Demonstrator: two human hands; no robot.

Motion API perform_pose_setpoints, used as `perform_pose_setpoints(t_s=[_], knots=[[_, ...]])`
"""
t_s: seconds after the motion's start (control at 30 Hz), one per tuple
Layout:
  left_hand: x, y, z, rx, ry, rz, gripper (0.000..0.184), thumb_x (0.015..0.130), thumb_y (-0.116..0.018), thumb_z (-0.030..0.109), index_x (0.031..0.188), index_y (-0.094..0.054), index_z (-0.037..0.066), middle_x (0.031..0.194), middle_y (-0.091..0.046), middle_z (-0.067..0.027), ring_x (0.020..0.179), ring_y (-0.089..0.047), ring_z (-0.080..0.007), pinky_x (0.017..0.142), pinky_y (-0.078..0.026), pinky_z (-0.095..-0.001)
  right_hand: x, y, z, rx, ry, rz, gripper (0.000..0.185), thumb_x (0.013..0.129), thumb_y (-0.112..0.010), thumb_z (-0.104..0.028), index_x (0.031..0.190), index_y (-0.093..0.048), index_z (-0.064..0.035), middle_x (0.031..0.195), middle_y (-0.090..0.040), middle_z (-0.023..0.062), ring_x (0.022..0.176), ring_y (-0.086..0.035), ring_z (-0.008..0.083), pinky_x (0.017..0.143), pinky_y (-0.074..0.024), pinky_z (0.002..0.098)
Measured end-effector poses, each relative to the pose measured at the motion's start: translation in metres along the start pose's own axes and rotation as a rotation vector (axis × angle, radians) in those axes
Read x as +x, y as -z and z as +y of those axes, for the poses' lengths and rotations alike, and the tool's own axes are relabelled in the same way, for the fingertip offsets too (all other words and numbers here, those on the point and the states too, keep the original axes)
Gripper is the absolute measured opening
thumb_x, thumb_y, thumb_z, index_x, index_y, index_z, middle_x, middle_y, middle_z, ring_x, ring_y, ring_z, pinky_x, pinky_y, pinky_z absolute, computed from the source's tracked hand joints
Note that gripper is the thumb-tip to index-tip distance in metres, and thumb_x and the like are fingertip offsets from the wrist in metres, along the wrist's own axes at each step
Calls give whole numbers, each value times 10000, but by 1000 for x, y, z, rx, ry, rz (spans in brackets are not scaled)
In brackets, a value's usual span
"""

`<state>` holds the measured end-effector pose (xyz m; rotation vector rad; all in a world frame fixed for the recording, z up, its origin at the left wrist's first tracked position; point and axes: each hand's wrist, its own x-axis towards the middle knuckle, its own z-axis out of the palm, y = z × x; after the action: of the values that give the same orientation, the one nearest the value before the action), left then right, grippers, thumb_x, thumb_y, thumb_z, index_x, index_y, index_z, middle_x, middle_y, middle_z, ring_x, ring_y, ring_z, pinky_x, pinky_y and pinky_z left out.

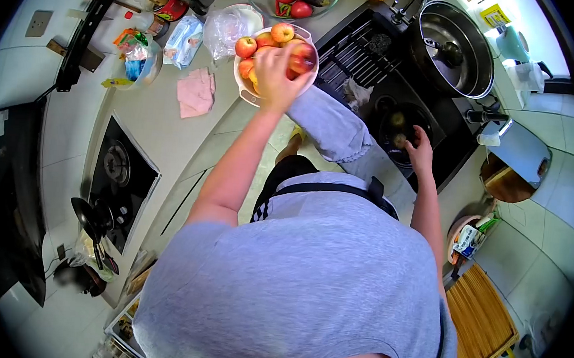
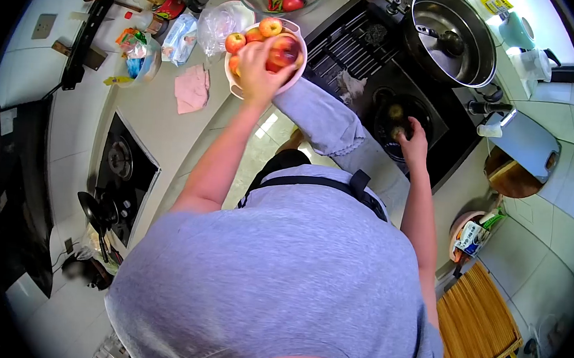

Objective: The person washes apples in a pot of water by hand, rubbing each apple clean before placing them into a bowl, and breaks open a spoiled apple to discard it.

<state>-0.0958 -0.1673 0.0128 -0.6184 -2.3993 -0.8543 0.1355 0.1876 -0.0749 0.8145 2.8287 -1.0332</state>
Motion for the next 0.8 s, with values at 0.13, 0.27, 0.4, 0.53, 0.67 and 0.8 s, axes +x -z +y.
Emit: perform_pose_setpoints(t_s=[0.13, 0.27, 0.4, 0.53, 0.67, 0.8], knots=[[9, 16, -40, 101, 65, -60, 699, 617, -897, 295, 1254, -648, 151, 1113, -596, -102, 1111, -521, -330, 995, -426, -453, -3, -5, -10, 135, -147, -83, 569, 822, -705, -93, 1364, -533, -92, 1296, -614, 200, 1081, -653, 309, 946, -512, 388], [17, 15, -48, 180, 85, -154, 648, 624, -883, 225, 1233, -669, 160, 1117, -590, -96, 1109, -519, -328, 997, -429, -446, -4, -6, -16, 143, -95, -92, 561, 817, -683, -53, 1359, -542, -82, 1292, -614, 204, 1025, -672, 295, 925, -523, 377], [25, 13, -40, 190, 49, -294, 634, 628, -865, 176, 1232, -676, 203, 1127, -582, -88, 1142, -497, -329, 1017, -415, -439, -6, -4, -16, 169, -129, -100, 565, 812, -678, -25, 1359, -549, -87, 1290, -613, 206, 997, -684, 264, 896, -535, 356], [20, 6, -38, 117, 70, -386, 665, 624, -846, 100, 1250, -667, 239, 1168, -565, -90, 1171, -476, -336, 1046, -399, -437, -7, -4, -6, 132, -153, -111, 561, 818, -686, -29, 1359, -549, -89, 1290, -612, 202, 985, -687, 256, 892, -538, 353], [16, 6, -37, 124, 86, -348, 757, 590, -890, 121, 1294, -646, 257, 1162, -582, -63, 1175, -501, -316, 1041, -426, -429, -8, -3, 7, 176, -154, -86, 550, 830, -698, -47, 1357, -548, -90, 1276, -617, 193, 963, -688, 259, 884, -543, 356], [16, 11, -38, 65, 128, -359, 889, 565, -923, 162, 1379, -573, 236, 1248, -570, -94, 1218, -484, -328, 1068, -409, -445, -7, 4, 9, 143, -172, -92, 546, 833, -699, -50, 1355, -544, -95, 1265, -623, 191, 967, -690, 249, 875, -545, 354]])
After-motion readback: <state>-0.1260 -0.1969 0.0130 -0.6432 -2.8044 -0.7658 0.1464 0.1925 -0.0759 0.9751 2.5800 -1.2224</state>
